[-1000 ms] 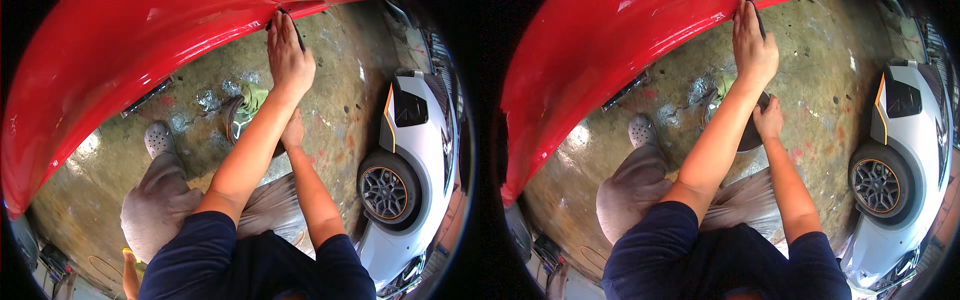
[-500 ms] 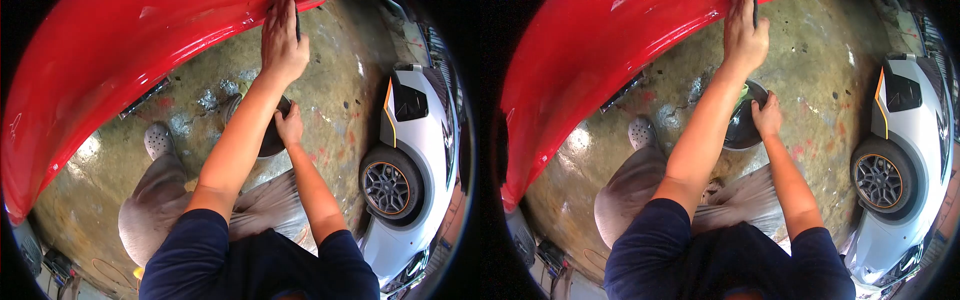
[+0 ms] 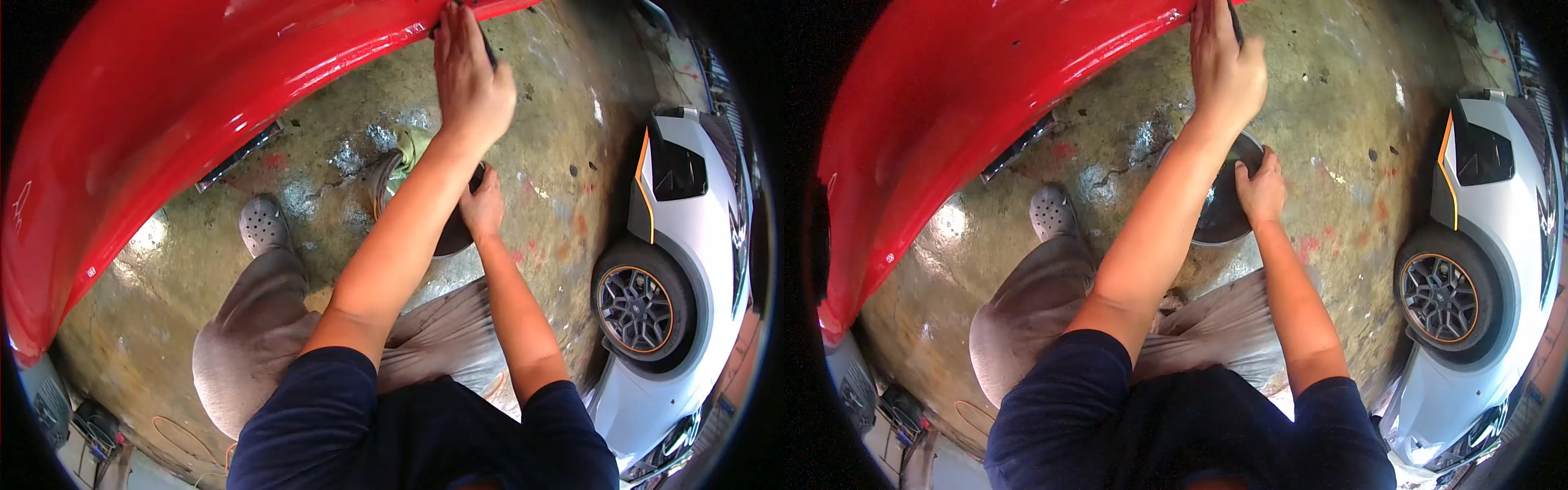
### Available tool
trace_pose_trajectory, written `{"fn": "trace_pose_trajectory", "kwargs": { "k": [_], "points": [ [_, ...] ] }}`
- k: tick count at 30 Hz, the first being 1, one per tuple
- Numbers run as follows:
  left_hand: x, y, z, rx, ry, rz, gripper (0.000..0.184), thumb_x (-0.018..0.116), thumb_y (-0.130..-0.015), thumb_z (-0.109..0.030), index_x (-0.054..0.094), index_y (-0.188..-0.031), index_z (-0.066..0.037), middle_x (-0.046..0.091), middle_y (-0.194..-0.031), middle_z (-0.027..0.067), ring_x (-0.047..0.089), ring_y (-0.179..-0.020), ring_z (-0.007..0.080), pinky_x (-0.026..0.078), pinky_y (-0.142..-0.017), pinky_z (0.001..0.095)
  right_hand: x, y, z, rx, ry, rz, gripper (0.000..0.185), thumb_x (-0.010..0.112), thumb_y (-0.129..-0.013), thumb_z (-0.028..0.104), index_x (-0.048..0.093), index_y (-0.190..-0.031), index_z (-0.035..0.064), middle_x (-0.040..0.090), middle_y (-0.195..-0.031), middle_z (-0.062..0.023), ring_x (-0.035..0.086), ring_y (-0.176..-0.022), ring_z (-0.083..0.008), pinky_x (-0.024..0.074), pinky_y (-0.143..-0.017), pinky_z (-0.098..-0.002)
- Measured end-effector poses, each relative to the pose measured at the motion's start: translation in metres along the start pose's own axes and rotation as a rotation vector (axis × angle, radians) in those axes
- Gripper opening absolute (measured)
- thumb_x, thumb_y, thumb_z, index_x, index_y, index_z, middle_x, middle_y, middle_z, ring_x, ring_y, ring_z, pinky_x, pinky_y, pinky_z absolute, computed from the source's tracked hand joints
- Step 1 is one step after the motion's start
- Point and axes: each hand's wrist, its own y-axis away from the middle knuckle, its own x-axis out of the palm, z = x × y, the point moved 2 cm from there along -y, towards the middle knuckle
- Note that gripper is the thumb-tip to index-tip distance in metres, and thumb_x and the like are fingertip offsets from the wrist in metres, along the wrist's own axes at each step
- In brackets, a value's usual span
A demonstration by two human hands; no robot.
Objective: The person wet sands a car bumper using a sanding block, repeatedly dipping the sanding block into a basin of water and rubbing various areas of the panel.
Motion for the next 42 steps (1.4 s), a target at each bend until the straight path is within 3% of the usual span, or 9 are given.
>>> {"fn": "trace_pose_trajectory", "kwargs": {
  "k": [2, 5, 9, 10, 13, 23, 35, 42],
  "points": [
    [-0.012, -0.022, -0.027, -0.08, -0.002, 0.056, 0.072, 0.053, -0.092, -0.01, 0.027, -0.156, 0.008, 0.031, -0.161, 0.0311, 0.029, -0.151, 0.0445, 0.022, -0.126, 0.0465, 0.001, 0.0, -0.001, -0.005, -0.021, 0.01, 0.063, 0.071, -0.089, 0.034, 0.05, -0.138, 0.001, 0.063, -0.13, -0.0254, 0.065, -0.112, -0.0441, 0.0526, -0.095, -0.0501],
    [-0.019, -0.03, -0.029, -0.206, 0.409, 0.089, 0.07, 0.053, -0.092, -0.01, 0.029, -0.156, 0.007, 0.034, -0.16, 0.0311, 0.033, -0.147, 0.0454, 0.024, -0.124, 0.0485, 0.0, 0.001, 0.0, 0.019, -0.013, 0.044, 0.063, 0.071, -0.089, 0.034, 0.05, -0.138, 0.0014, 0.062, -0.132, -0.0249, 0.065, -0.114, -0.0434, 0.0525, -0.095, -0.0497],
    [-0.004, -0.01, -0.017, 0.022, 0.087, -0.02, 0.078, 0.056, -0.091, -0.008, 0.021, -0.16, 0.001, 0.03, -0.161, 0.0311, 0.029, -0.147, 0.0471, 0.024, -0.123, 0.0529, 0.002, 0.001, -0.003, 0.018, 0.012, 0.013, 0.062, 0.071, -0.089, 0.034, 0.05, -0.139, 0.0021, 0.062, -0.133, -0.0244, 0.064, -0.115, -0.0423, 0.0524, -0.096, -0.0493],
    [-0.015, -0.022, -0.027, -0.277, 0.559, 0.106, 0.082, 0.056, -0.09, -0.006, 0.017, -0.161, 0.0, 0.027, -0.162, 0.03, 0.026, -0.148, 0.0479, 0.022, -0.123, 0.0528, 0.001, 0.002, -0.001, 0.031, 0.013, 0.022, 0.063, 0.071, -0.089, 0.034, 0.05, -0.139, 0.0024, 0.062, -0.133, -0.0243, 0.064, -0.115, -0.042, 0.0524, -0.096, -0.0493],
    [-0.012, -0.03, -0.029, -0.284, 0.674, 0.033, 0.082, 0.058, -0.089, -0.004, 0.018, -0.16, 0.0, 0.027, -0.161, 0.0302, 0.026, -0.148, 0.0482, 0.021, -0.123, 0.0526, 0.001, -0.001, 0.0, 0.029, 0.01, 0.029, 0.063, 0.071, -0.089, 0.035, 0.049, -0.139, 0.0028, 0.062, -0.132, -0.0238, 0.064, -0.115, -0.0416, 0.0524, -0.096, -0.0494],
    [-0.015, -0.044, -0.043, -0.206, 0.601, -0.019, 0.078, 0.055, -0.088, -0.003, 0.02, -0.158, 0.005, 0.026, -0.16, 0.0326, 0.025, -0.147, 0.0496, 0.02, -0.124, 0.0532, 0.004, -0.001, -0.004, 0.052, 0.028, 0.063, 0.064, 0.07, -0.089, 0.034, 0.047, -0.139, 0.0021, 0.063, -0.13, -0.0248, 0.066, -0.11, -0.0437, 0.0534, -0.092, -0.0508],
    [-0.024, -0.04, -0.054, -0.226, 0.647, -0.016, 0.075, 0.054, -0.088, -0.004, 0.022, -0.155, 0.006, 0.029, -0.156, 0.0345, 0.026, -0.145, 0.0516, 0.02, -0.123, 0.0549, 0.017, -0.002, -0.026, -0.126, 0.042, 0.028, 0.064, 0.071, -0.088, 0.033, 0.048, -0.139, 0.0015, 0.061, -0.132, -0.0257, 0.065, -0.112, -0.0442, 0.0533, -0.094, -0.0498],
    [-0.013, -0.046, -0.046, -0.204, 0.694, -0.001, 0.076, 0.054, -0.088, -0.004, 0.02, -0.156, 0.006, 0.03, -0.155, 0.0357, 0.025, -0.144, 0.0536, 0.02, -0.122, 0.0566, 0.01, 0.003, -0.019, -0.028, 0.006, 0.068, 0.062, 0.07, -0.088, 0.031, 0.048, -0.138, 0.0012, 0.061, -0.13, -0.0248, 0.063, -0.115, -0.0433, 0.0528, -0.095, -0.0496]
  ]
}}
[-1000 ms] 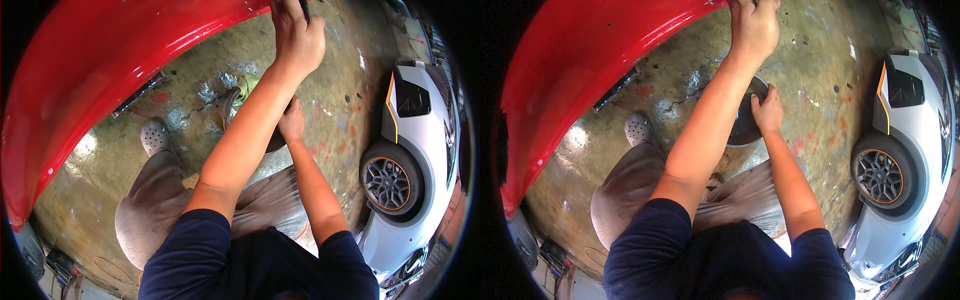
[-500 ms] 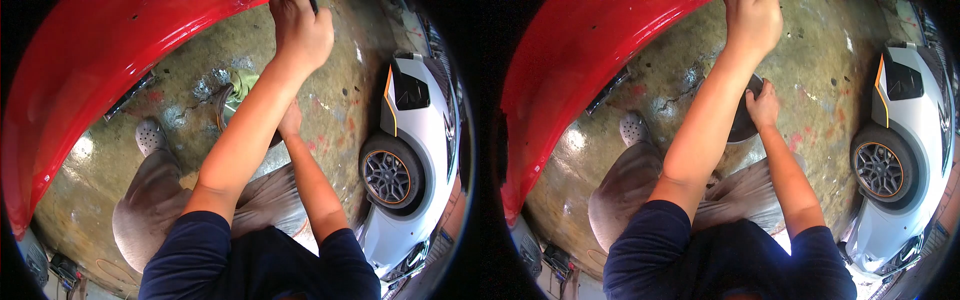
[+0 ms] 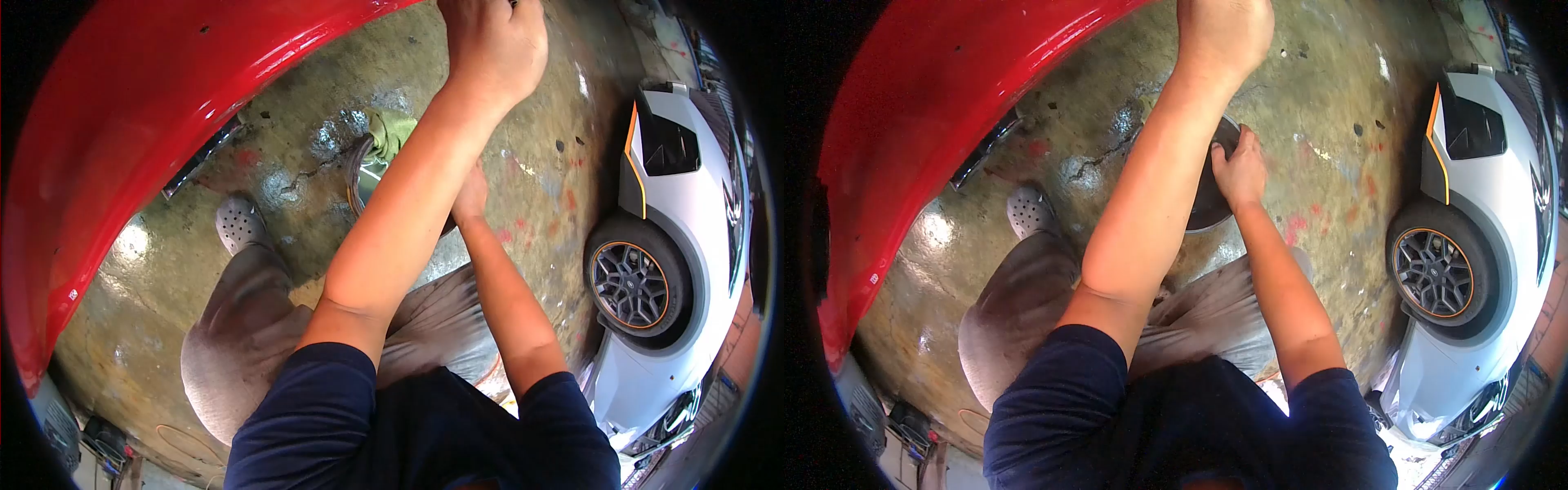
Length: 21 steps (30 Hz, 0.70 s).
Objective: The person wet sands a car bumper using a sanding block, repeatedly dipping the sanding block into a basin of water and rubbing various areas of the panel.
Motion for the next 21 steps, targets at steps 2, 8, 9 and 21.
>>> {"fn": "trace_pose_trajectory", "kwargs": {
  "k": [2, 8, 9, 21],
  "points": [
    [0.002, 0.009, -0.006, 0.038, -0.06, -0.044, 0.077, 0.055, -0.088, -0.003, 0.02, -0.156, 0.005, 0.03, -0.155, 0.0354, 0.025, -0.145, 0.0533, 0.021, -0.122, 0.0562, -0.002, -0.004, 0.001, 0.057, -0.025, 0.053, 0.062, 0.07, -0.088, 0.031, 0.048, -0.138, 0.0011, 0.062, -0.13, -0.0246, 0.063, -0.115, -0.0432, 0.0527, -0.095, -0.05],
    [0.002, 0.005, -0.005, 0.052, -0.281, 0.021, 0.079, 0.056, -0.089, -0.002, 0.017, -0.157, 0.007, 0.033, -0.155, 0.0366, 0.026, -0.145, 0.053, 0.022, -0.122, 0.0561, -0.002, -0.003, 0.008, -0.019, -0.025, -0.061, 0.063, 0.071, -0.088, 0.03, 0.047, -0.138, 0.0012, 0.062, -0.129, -0.0256, 0.063, -0.114, -0.0439, 0.0529, -0.094, -0.0508],
    [0.004, 0.006, -0.008, 0.027, -0.282, 0.032, 0.079, 0.057, -0.089, -0.001, 0.017, -0.157, 0.008, 0.033, -0.154, 0.0369, 0.026, -0.145, 0.0529, 0.022, -0.122, 0.0561, 0.0, 0.0, 0.004, 0.003, -0.001, -0.01, 0.062, 0.071, -0.088, 0.03, 0.048, -0.138, 0.0013, 0.062, -0.129, -0.0256, 0.064, -0.113, -0.0441, 0.053, -0.094, -0.0509],
    [0.0, 0.003, -0.011, -0.006, -0.288, -0.017, 0.085, 0.069, -0.087, -0.013, 0.023, -0.155, 0.009, 0.032, -0.156, 0.0345, 0.031, -0.142, 0.052, 0.025, -0.121, 0.0566, 0.001, -0.007, 0.002, -0.003, 0.028, -0.015, 0.062, 0.07, -0.087, 0.03, 0.047, -0.138, 0.0028, 0.062, -0.129, -0.0245, 0.065, -0.109, -0.045, 0.0529, -0.093, -0.0513]
  ]
}}
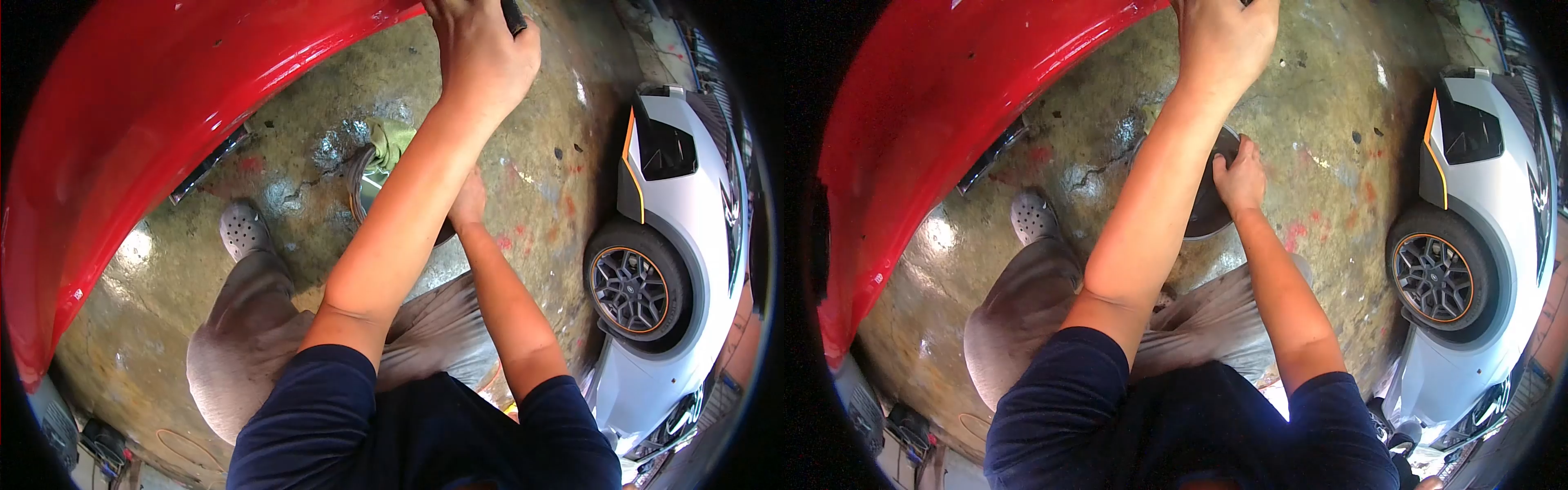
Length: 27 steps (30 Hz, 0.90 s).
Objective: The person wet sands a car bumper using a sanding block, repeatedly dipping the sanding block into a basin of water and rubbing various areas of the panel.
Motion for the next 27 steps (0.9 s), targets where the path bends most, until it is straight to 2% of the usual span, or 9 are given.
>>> {"fn": "trace_pose_trajectory", "kwargs": {
  "k": [4, 10, 15, 19, 27],
  "points": [
    [0.002, 0.002, 0.002, -0.004, -0.117, 0.048, 0.094, 0.077, -0.082, -0.019, 0.024, -0.156, 0.006, 0.029, -0.158, 0.0318, 0.03, -0.143, 0.0515, 0.025, -0.121, 0.0567, 0.002, 0.002, -0.001, -0.042, -0.013, -0.036, 0.061, 0.07, -0.087, 0.029, 0.048, -0.137, 0.0032, 0.062, -0.129, -0.0242, 0.065, -0.109, -0.0449, 0.053, -0.093, -0.0516],
    [0.008, -0.002, -0.006, -0.105, -0.171, 0.015, 0.094, 0.077, -0.08, -0.017, 0.025, -0.156, 0.005, 0.029, -0.158, 0.03, 0.031, -0.142, 0.0511, 0.026, -0.12, 0.056, 0.001, 0.003, -0.001, -0.022, 0.002, -0.009, 0.06, 0.069, -0.086, 0.027, 0.048, -0.137, 0.0028, 0.061, -0.13, -0.0248, 0.065, -0.11, -0.0446, 0.0529, -0.093, -0.0518],
    [0.011, -0.002, -0.005, -0.12, -0.167, -0.029, 0.082, 0.068, -0.084, -0.01, 0.03, -0.154, 0.006, 0.03, -0.156, 0.0296, 0.03, -0.142, 0.0491, 0.025, -0.121, 0.0555, 0.003, 0.003, -0.002, 0.014, -0.051, -0.004, 0.061, 0.069, -0.086, 0.027, 0.048, -0.139, 0.0028, 0.061, -0.13, -0.0248, 0.065, -0.111, -0.0445, 0.0529, -0.094, -0.0519],
    [0.003, 0.003, -0.018, -0.112, -0.211, 0.041, 0.072, 0.061, -0.086, -0.005, 0.034, -0.151, 0.007, 0.032, -0.155, 0.0298, 0.031, -0.141, 0.049, 0.025, -0.12, 0.0557, 0.001, 0.003, -0.002, 0.011, -0.042, 0.022, 0.061, 0.068, -0.086, 0.027, 0.047, -0.139, 0.0034, 0.061, -0.13, -0.0241, 0.065, -0.111, -0.0443, 0.053, -0.094, -0.0521],
    [-0.003, -0.005, -0.012, -0.021, -0.288, 0.011, 0.068, 0.06, -0.084, -0.003, 0.039, -0.148, 0.005, 0.036, -0.151, 0.0275, 0.034, -0.136, 0.0489, 0.028, -0.118, 0.0555, 0.0, -0.004, 0.001, -0.012, 0.018, -0.003, 0.061, 0.069, -0.088, 0.03, 0.048, -0.139, 0.0056, 0.061, -0.131, -0.0224, 0.065, -0.111, -0.0435, 0.0535, -0.092, -0.0521]
  ]
}}
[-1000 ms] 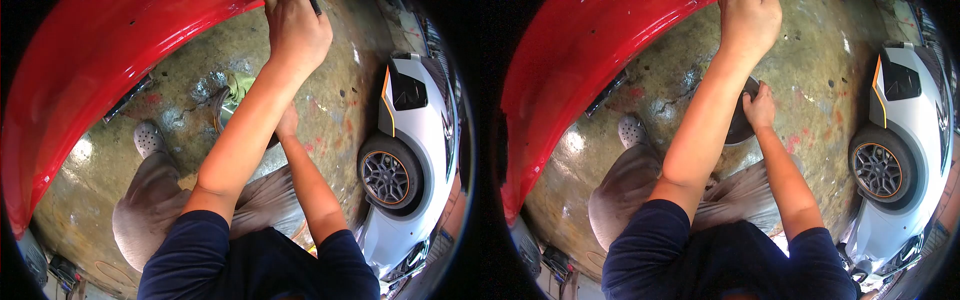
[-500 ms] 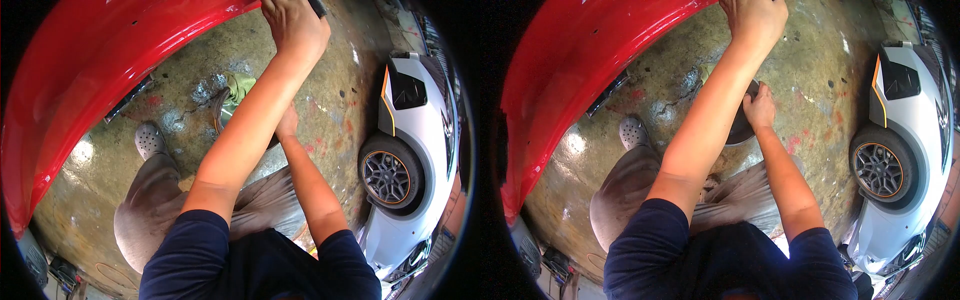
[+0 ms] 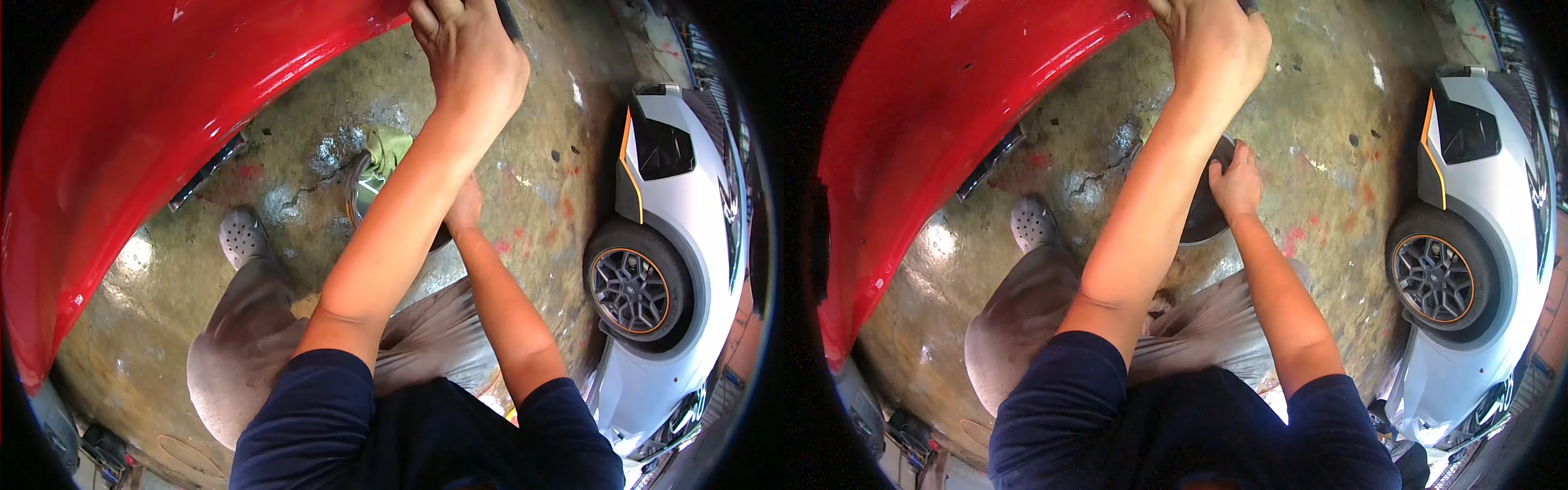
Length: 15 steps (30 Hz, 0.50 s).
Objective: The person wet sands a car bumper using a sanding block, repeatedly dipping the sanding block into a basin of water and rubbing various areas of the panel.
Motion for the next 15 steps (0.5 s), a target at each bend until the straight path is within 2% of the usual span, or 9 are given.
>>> {"fn": "trace_pose_trajectory", "kwargs": {
  "k": [6, 10, 15],
  "points": [
    [-0.001, -0.003, 0.014, -0.001, -0.049, 0.055, 0.075, 0.063, -0.081, -0.001, 0.037, -0.15, 0.006, 0.037, -0.15, 0.0261, 0.037, -0.133, 0.0484, 0.028, -0.117, 0.0551, -0.008, 0.007, 0.011, 0.068, -0.034, -0.017, 0.061, 0.07, -0.087, 0.031, 0.048, -0.138, 0.0049, 0.061, -0.131, -0.0214, 0.066, -0.108, -0.0432, 0.054, -0.09, -0.052],
    [-0.004, 0.004, 0.006, 0.0, 0.026, 0.04, 0.07, 0.061, -0.081, 0.001, 0.041, -0.148, 0.006, 0.037, -0.15, 0.0266, 0.037, -0.133, 0.0481, 0.03, -0.116, 0.055, -0.011, 0.006, 0.016, 0.097, -0.043, 0.002, 0.06, 0.07, -0.087, 0.029, 0.049, -0.137, 0.0045, 0.061, -0.131, -0.0208, 0.066, -0.107, -0.0434, 0.054, -0.09, -0.0521],
    [-0.001, -0.001, 0.023, 0.003, -0.072, 0.046, 0.072, 0.062, -0.082, 0.0, 0.039, -0.15, 0.005, 0.038, -0.15, 0.0253, 0.038, -0.132, 0.0485, 0.03, -0.116, 0.0545, -0.01, 0.009, 0.013, 0.076, -0.046, -0.028, 0.059, 0.071, -0.086, 0.027, 0.049, -0.136, 0.0047, 0.06, -0.131, -0.02, 0.066, -0.108, -0.0437, 0.0539, -0.09, -0.052]
  ]
}}
